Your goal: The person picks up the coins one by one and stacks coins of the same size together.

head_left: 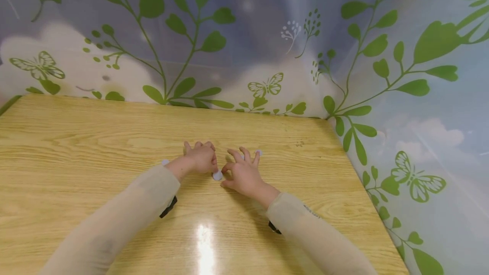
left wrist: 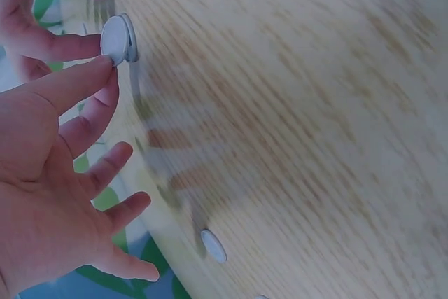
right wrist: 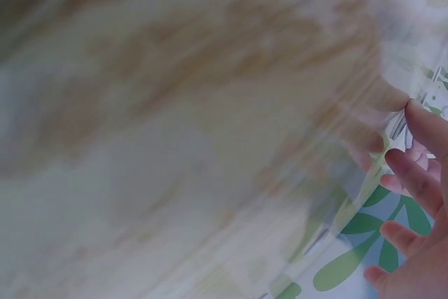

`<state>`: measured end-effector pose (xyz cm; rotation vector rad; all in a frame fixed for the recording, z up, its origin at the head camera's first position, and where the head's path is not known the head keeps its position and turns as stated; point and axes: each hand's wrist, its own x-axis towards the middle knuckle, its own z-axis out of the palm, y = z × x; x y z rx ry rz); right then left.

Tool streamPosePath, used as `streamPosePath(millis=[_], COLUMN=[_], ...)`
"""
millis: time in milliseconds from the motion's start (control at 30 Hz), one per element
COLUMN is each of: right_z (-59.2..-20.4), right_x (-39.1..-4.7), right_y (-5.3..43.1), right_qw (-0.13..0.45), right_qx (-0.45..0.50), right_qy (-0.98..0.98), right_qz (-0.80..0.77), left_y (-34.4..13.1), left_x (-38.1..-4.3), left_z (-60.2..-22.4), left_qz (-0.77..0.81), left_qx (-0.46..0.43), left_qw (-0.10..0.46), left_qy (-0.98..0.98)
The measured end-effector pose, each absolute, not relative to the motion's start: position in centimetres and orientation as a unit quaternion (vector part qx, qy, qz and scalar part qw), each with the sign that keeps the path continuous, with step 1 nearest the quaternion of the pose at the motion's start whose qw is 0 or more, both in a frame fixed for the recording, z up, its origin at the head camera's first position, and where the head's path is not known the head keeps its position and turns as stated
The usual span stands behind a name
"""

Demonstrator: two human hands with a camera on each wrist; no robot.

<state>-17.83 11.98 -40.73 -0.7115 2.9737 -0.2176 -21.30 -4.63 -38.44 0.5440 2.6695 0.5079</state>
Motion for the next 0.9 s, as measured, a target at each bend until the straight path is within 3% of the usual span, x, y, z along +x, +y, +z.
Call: streamPosePath(millis=[433, 900], right_z=[-40.6, -40.8], right_x=[-18.0, -17.9], right_y=[11.9, 11.6], right_qw=[0.05, 0.021], right_qx=[-0.231, -0.233], right_qy=[0.969, 0.971], right_qz=[-0.069, -0.044], left_y=[-5.6, -5.7], left_x=[-20.7, -19.9], left_z=[-38.9, -39.7], left_qz=[0.189, 0.178], left_qx=[0.202, 0.218], left_qw=[0.144, 0.128], left_qy=[0.95, 0.951])
